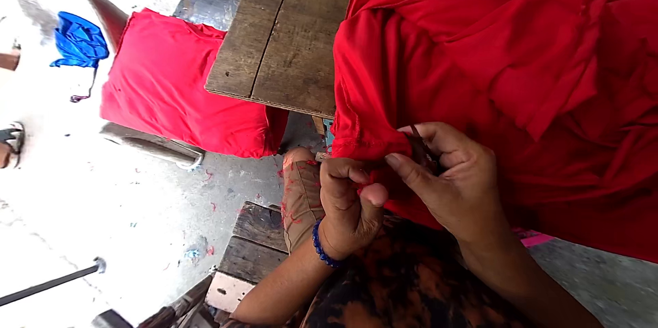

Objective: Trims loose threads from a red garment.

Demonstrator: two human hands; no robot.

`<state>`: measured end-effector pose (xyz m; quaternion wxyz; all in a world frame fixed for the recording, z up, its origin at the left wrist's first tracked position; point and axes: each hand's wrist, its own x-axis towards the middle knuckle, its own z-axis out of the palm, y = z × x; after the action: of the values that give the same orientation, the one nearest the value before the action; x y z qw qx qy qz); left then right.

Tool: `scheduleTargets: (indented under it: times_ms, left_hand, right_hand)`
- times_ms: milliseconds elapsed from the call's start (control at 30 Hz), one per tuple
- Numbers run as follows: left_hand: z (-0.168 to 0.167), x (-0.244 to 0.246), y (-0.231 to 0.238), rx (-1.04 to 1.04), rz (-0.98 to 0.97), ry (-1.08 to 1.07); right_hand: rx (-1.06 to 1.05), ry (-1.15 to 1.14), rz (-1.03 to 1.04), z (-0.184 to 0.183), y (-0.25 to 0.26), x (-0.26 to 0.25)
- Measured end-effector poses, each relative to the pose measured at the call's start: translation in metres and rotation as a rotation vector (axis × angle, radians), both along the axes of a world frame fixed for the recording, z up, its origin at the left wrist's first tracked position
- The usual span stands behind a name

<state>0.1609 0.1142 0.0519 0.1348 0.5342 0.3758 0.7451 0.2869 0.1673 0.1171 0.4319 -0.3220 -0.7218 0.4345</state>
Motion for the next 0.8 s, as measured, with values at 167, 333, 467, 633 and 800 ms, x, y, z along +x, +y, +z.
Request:
scheduleTargets:
  times_ms: [167, 333, 467, 633, 800]
  left_hand:
    - [0.01, -0.002, 0.003, 0.02, -0.066, -0.19]
    - [0.022, -0.009, 0.001, -0.153, -0.1, -0.488]
    - [0.02, -0.016, 0.0, -0.172, -0.055, -0.502]
    - [0.025, -0.017, -0.003, -0.123, -0.134, -0.658]
    - [0.027, -0.015, -0.004, -0.016, -0.177, -0.676]
  right_hand:
    - [0.084, 0.0, -0.062, -0.006, 0.0, -0.001]
    - [0.147, 0.004, -0.011, -0.011, -0.001, 0.001]
    - [0.195, -0.003, 0.004, -0.015, -0.001, 0.002]
    - [0.193, -0.045, -0.001, -0.014, 0.0, 0.001]
    - [0.262, -0.144, 0.035, -0.008, 0.002, 0.005]
